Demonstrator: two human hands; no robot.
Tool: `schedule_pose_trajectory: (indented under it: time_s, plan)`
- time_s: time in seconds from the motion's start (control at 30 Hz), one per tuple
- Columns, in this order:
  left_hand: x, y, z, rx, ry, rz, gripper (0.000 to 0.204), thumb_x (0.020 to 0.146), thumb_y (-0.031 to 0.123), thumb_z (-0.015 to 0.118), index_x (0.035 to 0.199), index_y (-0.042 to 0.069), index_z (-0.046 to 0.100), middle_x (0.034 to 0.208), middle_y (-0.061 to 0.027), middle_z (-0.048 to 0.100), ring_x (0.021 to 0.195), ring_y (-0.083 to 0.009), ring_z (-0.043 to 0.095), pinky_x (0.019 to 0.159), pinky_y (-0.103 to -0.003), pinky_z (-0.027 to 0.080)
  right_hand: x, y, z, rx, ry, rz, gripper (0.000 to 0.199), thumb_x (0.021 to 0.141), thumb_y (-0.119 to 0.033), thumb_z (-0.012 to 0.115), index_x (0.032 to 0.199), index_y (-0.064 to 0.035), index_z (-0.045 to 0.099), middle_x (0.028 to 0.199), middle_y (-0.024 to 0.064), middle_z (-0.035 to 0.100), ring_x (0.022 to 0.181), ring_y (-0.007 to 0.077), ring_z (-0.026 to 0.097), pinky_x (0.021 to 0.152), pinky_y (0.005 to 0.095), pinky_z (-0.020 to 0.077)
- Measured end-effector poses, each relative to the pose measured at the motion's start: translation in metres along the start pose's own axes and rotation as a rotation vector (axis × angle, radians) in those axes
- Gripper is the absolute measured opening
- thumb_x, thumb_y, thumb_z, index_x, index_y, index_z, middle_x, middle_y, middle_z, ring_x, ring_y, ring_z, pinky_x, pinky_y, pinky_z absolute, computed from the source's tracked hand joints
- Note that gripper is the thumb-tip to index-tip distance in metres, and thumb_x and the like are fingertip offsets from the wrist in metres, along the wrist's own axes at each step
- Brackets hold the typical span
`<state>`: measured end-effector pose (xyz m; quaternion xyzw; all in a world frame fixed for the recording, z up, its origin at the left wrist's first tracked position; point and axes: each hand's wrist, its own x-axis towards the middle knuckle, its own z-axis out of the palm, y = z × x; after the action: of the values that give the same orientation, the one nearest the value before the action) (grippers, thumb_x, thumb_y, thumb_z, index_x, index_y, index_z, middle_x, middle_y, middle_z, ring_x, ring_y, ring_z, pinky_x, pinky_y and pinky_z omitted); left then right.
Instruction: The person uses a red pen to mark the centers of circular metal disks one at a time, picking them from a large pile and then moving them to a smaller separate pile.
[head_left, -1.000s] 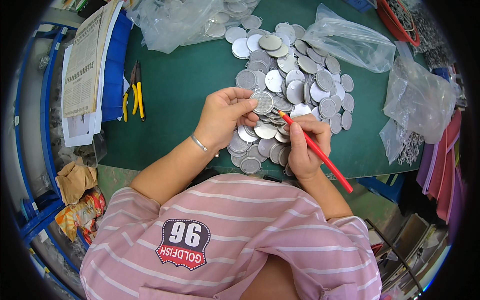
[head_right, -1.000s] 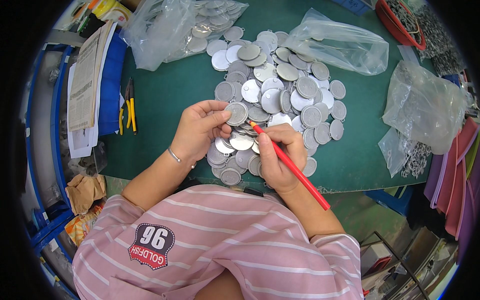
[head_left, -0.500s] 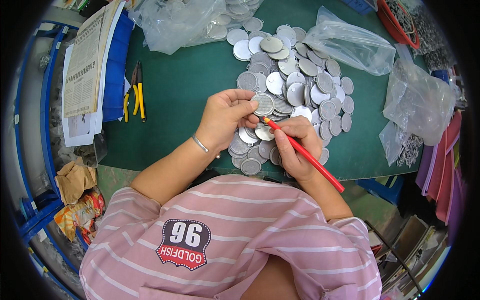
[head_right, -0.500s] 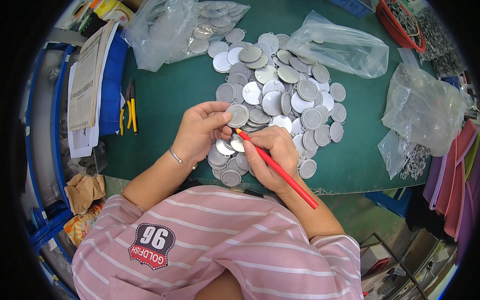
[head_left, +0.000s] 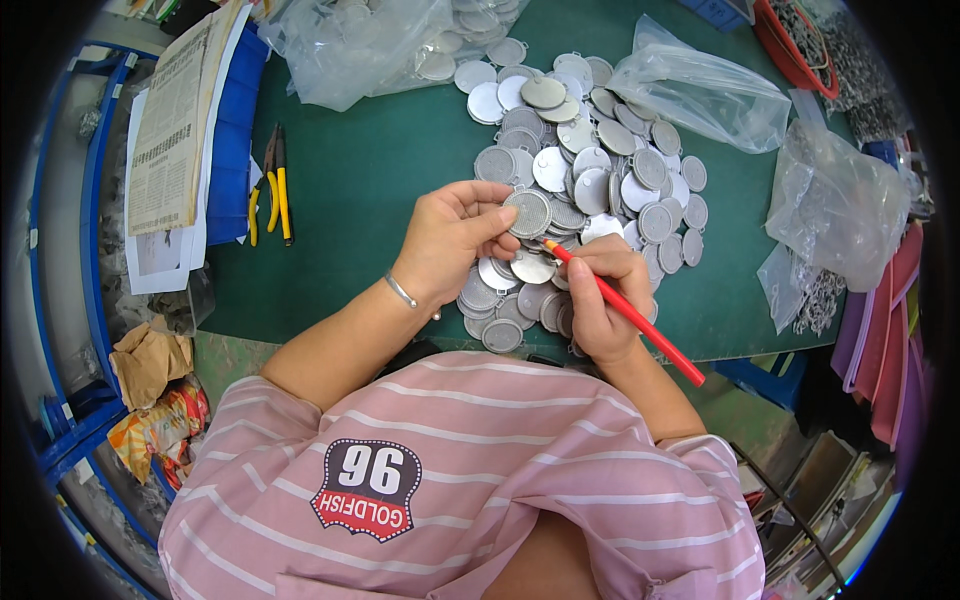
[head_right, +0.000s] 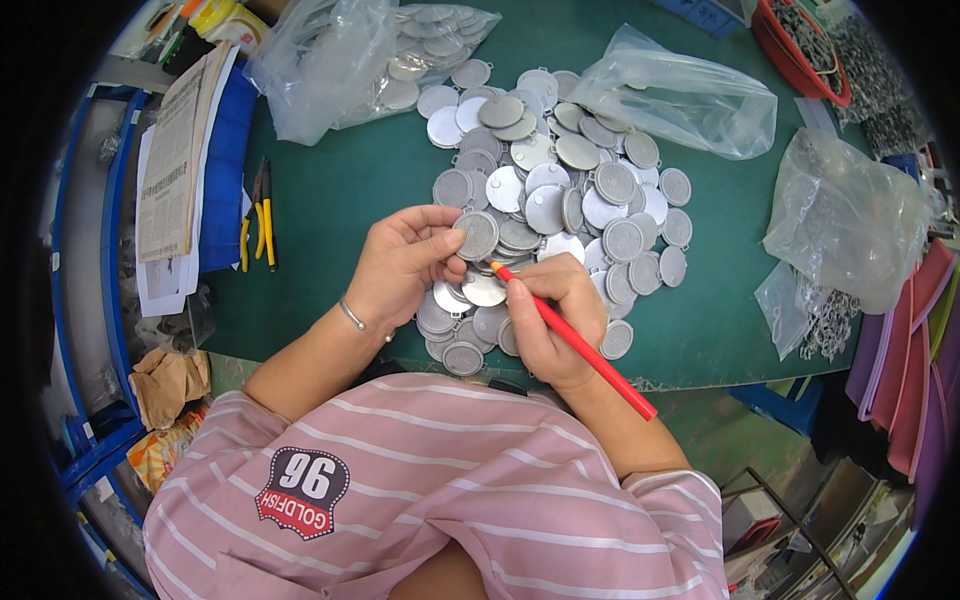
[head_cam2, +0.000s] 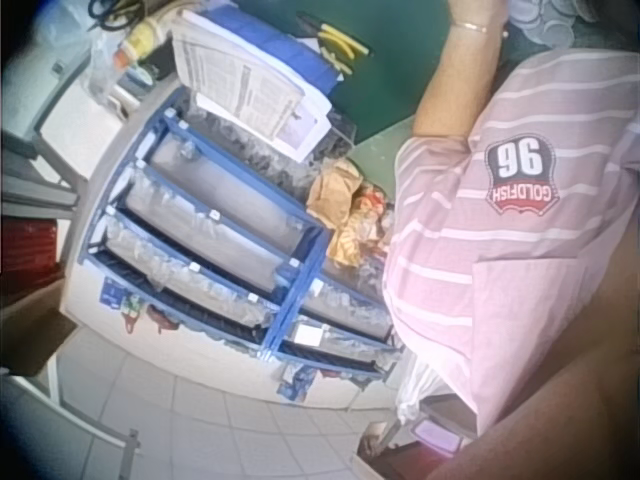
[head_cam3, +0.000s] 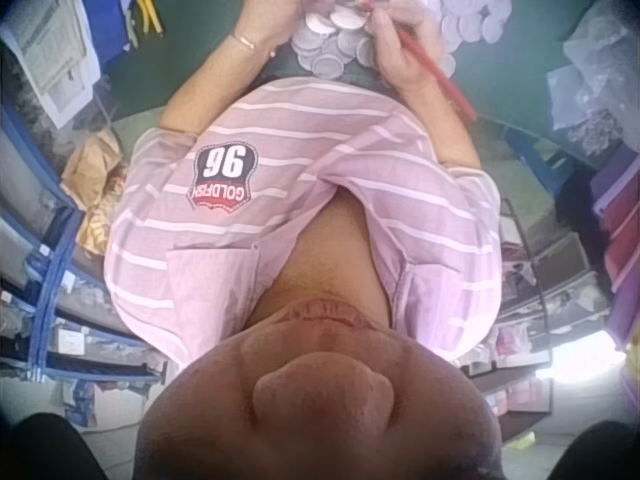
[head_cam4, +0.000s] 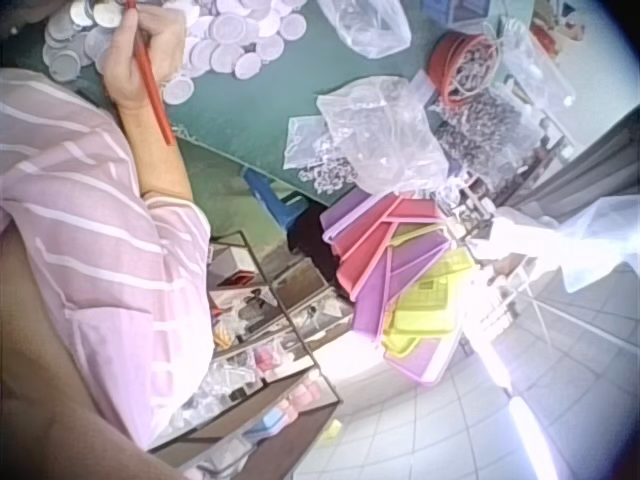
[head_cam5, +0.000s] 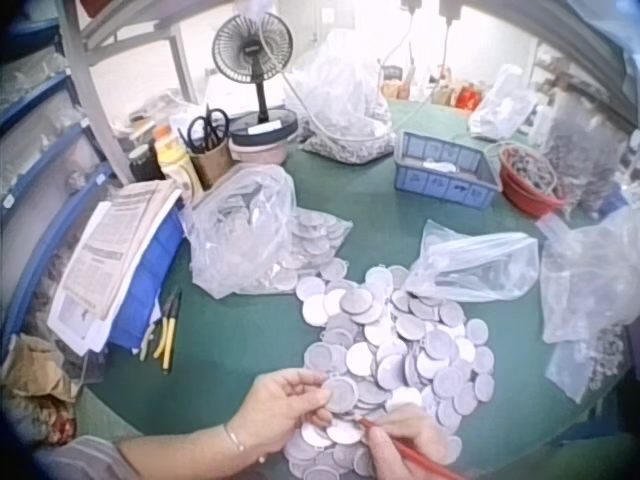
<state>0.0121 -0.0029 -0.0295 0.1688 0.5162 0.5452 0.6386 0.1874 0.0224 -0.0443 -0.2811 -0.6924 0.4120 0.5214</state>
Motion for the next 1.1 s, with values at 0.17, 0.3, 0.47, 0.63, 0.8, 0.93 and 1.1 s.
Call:
schedule_pose_trajectory:
  time_s: [0.17,0.3,0.47,0.63,0.8,0.93,1.1]
  plan:
    - [-0.0007,-0.0007,0.0002,0.012,-0.003,0.017,0.025,0.080,0.003,0.061,0.101,-0.007,0.052,0.073,-0.0080,0.060,0.058,-0.0115,0.058,0.053,-0.022,0.049,-0.0005,0.0003,0.0002,0.018,0.038,0.011,0.012,0.076,0.006,0.058,0.081,0.0006,0.047,0.072,0.0143,0.058,0.060,0.0197,0.052,0.053,0.0281,0.0414]
    - [0.0000,-0.0021,-0.0011,0.011,-0.012,0.021,0.025,0.080,0.004,0.061,0.101,-0.007,0.052,0.074,-0.0081,0.060,0.059,-0.0115,0.059,0.053,-0.022,0.049,-0.0002,-0.0001,0.0005,0.009,0.034,0.013,0.013,0.076,0.005,0.058,0.081,0.0007,0.047,0.072,0.0146,0.059,0.059,0.0197,0.052,0.053,0.0283,0.0417]
    - [-0.0006,-0.0019,-0.0004,0.013,-0.015,0.028,0.025,0.080,0.003,0.061,0.101,-0.007,0.053,0.074,-0.0081,0.060,0.058,-0.0115,0.059,0.053,-0.021,0.049,0.0011,-0.0010,0.0012,0.004,0.016,0.010,0.013,0.076,0.005,0.059,0.080,0.0005,0.048,0.072,0.0141,0.059,0.058,0.0193,0.052,0.053,0.0281,0.0416]
    - [-0.0003,-0.0016,-0.0006,0.015,-0.019,0.028,0.025,0.079,0.003,0.061,0.101,-0.006,0.053,0.074,-0.0081,0.060,0.058,-0.0115,0.059,0.052,-0.021,0.049,0.0021,-0.0013,0.0014,-0.019,0.009,0.015,0.013,0.076,0.006,0.058,0.079,0.0001,0.048,0.072,0.0133,0.059,0.058,0.0190,0.052,0.052,0.0280,0.0413]
    - [0.0002,-0.0025,-0.0014,0.026,-0.021,0.020,0.024,0.079,0.002,0.061,0.101,-0.005,0.053,0.074,-0.0081,0.059,0.059,-0.0125,0.059,0.053,-0.022,0.049,-0.0008,-0.0008,0.0000,-0.055,0.001,0.032,0.012,0.076,0.006,0.058,0.078,0.0001,0.048,0.072,0.0133,0.059,0.059,0.0193,0.052,0.053,0.0282,0.0415]
    - [-0.0006,-0.0024,-0.0013,0.037,-0.023,0.026,0.024,0.079,0.002,0.061,0.101,-0.005,0.054,0.074,-0.0080,0.059,0.058,-0.0124,0.059,0.053,-0.022,0.049,-0.0009,-0.0005,0.0016,0.023,0.065,0.043,0.012,0.076,0.006,0.058,0.079,0.0002,0.047,0.071,0.0131,0.058,0.059,0.0197,0.053,0.054,0.0290,0.0421]
    - [-0.0013,-0.0014,0.0001,0.061,-0.024,0.031,0.024,0.079,0.002,0.062,0.101,-0.004,0.054,0.074,-0.0075,0.059,0.058,-0.0123,0.059,0.054,-0.022,0.049,-0.0003,-0.0002,0.0017,-0.011,0.058,0.034,0.012,0.077,0.006,0.056,0.081,0.0002,0.047,0.071,0.0129,0.058,0.060,0.0198,0.053,0.054,0.0291,0.0424]
